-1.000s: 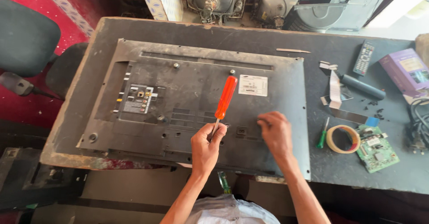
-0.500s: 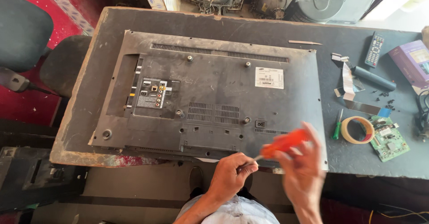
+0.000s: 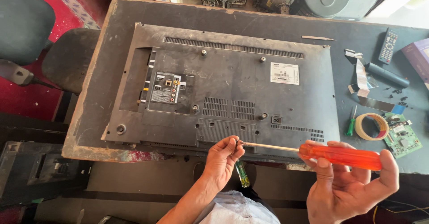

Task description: The person secures a plastic cover over the rear input ports of a flat-screen TV and then fastens multiple screws into the back panel using a screwdriver. The person works at a bench with tools and electronic parts nearby.

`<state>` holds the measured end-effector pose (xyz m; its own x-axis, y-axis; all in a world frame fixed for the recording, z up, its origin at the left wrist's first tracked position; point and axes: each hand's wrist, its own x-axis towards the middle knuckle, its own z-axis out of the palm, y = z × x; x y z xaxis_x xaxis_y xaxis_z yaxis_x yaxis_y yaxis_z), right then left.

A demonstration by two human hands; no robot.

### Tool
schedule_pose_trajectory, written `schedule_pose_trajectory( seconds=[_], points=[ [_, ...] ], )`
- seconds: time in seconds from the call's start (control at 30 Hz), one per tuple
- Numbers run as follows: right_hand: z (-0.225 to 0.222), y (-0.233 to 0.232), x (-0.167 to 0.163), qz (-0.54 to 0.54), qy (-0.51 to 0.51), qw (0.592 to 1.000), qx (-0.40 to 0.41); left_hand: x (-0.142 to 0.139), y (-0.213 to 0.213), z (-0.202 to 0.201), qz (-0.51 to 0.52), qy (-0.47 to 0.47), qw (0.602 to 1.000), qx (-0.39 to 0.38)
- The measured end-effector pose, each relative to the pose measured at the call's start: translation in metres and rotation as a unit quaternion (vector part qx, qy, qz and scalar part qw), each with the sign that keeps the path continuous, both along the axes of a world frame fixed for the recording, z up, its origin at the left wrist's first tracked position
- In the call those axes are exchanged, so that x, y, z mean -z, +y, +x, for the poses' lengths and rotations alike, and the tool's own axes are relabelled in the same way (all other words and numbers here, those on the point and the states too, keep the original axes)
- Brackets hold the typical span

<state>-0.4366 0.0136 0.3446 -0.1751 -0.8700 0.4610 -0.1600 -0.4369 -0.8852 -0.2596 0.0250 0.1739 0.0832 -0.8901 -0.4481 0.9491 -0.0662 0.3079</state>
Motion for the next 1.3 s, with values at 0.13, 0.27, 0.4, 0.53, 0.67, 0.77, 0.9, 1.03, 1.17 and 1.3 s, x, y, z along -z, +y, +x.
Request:
schedule_pose_trajectory(
  seconds=[0.13,0.27,0.4,0.53,0.67,0.77,0.9,1.03,1.17,1.3],
  points=[
    [0.009,0.0,-0.001,-0.001,-0.001,1.0,-0.004,0.001,0.0,0.003,-0.015,0.045,0.999,-0.007],
    [0.014,-0.002,-0.004,-0.009,0.014,1.0,-0.009,-0.001,0.0,0.004,-0.018,0.049,0.999,-0.007],
    [0.015,-0.002,-0.006,-0.012,0.02,1.0,-0.009,-0.003,0.0,0.007,-0.023,0.046,0.999,-0.005],
    [0.011,-0.003,-0.003,-0.023,0.038,0.999,-0.006,-0.005,0.0,0.006,-0.029,0.044,0.999,-0.001],
    [0.006,-0.002,0.001,-0.051,0.037,0.998,-0.028,-0.008,-0.002,0.003,-0.035,0.032,0.999,0.006],
    [0.004,-0.003,0.001,-0.091,0.052,0.993,-0.062,-0.009,-0.004,0.002,-0.031,0.026,0.999,0.013],
    [0.005,-0.006,-0.003,-0.12,0.091,0.988,-0.046,-0.01,-0.006,-0.003,-0.031,0.01,0.999,0.026],
    [0.003,-0.005,-0.006,-0.074,0.101,0.992,0.0,-0.011,-0.008,-0.006,-0.031,-0.006,0.999,0.038],
    [-0.004,-0.005,-0.009,-0.076,0.09,0.992,-0.041,-0.012,-0.01,-0.008,-0.041,0.003,0.998,0.056],
    [-0.008,-0.008,-0.01,-0.089,0.103,0.99,-0.035,-0.011,-0.015,-0.012,-0.055,-0.007,0.995,0.086]
  ],
)
